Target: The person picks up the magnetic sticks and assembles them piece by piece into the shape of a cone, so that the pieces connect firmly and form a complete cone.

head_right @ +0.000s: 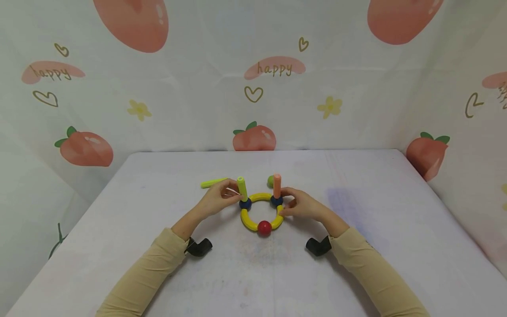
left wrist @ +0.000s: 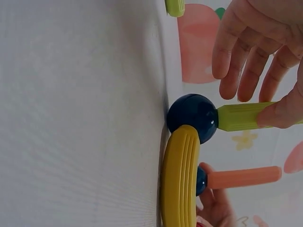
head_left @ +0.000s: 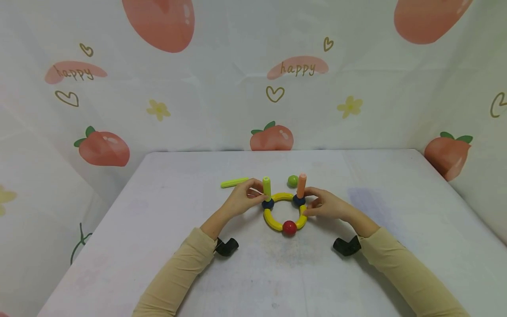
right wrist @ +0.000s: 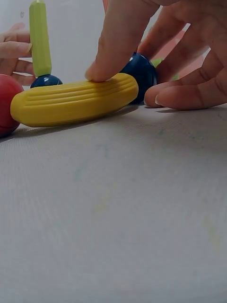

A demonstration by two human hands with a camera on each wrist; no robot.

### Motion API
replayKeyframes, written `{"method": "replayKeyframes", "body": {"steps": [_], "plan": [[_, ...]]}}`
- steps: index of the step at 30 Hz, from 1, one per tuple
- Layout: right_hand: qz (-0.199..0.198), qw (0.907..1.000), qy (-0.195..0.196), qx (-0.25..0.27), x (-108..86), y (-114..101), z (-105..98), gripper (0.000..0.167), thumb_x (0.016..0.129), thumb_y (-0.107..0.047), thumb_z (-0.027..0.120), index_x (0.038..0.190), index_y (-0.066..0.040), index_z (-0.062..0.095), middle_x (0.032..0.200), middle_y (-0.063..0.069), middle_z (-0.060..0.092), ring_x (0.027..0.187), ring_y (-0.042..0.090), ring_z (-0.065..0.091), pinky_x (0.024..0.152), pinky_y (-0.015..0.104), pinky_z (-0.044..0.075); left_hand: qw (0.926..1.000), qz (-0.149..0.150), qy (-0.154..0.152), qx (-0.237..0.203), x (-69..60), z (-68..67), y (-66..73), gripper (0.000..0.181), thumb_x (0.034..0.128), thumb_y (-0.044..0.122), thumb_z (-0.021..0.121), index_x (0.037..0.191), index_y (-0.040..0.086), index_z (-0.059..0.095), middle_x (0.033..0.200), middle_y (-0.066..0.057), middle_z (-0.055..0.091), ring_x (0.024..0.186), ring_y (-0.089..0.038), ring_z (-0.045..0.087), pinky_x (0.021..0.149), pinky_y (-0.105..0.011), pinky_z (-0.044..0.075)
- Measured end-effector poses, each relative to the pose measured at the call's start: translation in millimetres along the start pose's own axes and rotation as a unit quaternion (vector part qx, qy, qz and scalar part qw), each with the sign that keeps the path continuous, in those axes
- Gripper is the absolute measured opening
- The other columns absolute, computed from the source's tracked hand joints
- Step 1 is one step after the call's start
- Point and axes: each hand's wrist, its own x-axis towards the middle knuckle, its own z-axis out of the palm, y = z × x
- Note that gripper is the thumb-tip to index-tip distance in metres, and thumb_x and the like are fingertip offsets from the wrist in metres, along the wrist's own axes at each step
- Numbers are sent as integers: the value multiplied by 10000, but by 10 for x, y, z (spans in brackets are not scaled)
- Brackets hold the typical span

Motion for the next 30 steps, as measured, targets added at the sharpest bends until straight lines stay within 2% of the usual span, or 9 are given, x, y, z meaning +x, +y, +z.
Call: {"method": "replayKeyframes", "body": {"steps": [3,7,10,14,19,22,30], "plan": [[88,9999,-31,122,-10,-10,3,630,806,-204,728,1334,-47,423,1303,241,468,805,164,573,709,268,475,10000,9,-7,-8,2,-3,-5,262,853,101,664,1097,48,586,1089,-128,633,967,-230,639,851,-299,535],[96,9997,-62,223,-19,-16,17,639,793,-197,741,1326,-28,431,1033,181,595,769,158,561,672,264,480,10000,63,-29,-14,5,-8,-19,258,858,106,658,1096,41,585,1088,-137,633,962,-232,637,850,-299,533],[124,9997,-43,219,-23,-12,27,637,791,-195,743,1317,-12,433,832,108,605,746,154,550,660,260,474,10000,90,-21,-17,0,-17,-30,253,859,111,657,1091,40,586,1086,-142,634,959,-237,638,847,-299,532],[111,9998,51,167,-32,-8,40,614,779,-202,754,1282,-14,455,859,89,588,744,141,543,655,255,475,10000,60,36,43,-6,-44,-44,268,861,118,656,1108,39,588,1089,-139,635,960,-241,634,850,-309,530],[-39,9997,197,129,-54,-6,49,568,761,-188,769,1220,-10,485,1043,176,546,749,136,539,635,239,480,9999,-28,82,91,14,-92,-85,298,869,133,650,1140,32,579,1100,-130,635,978,-239,622,847,-310,529],[-134,9995,254,92,-62,1,50,559,757,-184,772,1197,2,481,1095,213,517,742,154,533,619,239,475,9999,-75,101,56,29,-130,-112,315,872,139,647,1150,14,570,1103,-137,632,989,-249,617,833,-306,532],[-191,9987,407,-222,-73,0,67,569,737,-221,790,1164,-17,475,1025,175,540,725,156,533,634,241,466,9994,-32,313,136,50,-254,-161,325,867,131,649,1144,-21,570,1089,-165,638,991,-272,625,824,-306,533]]}}
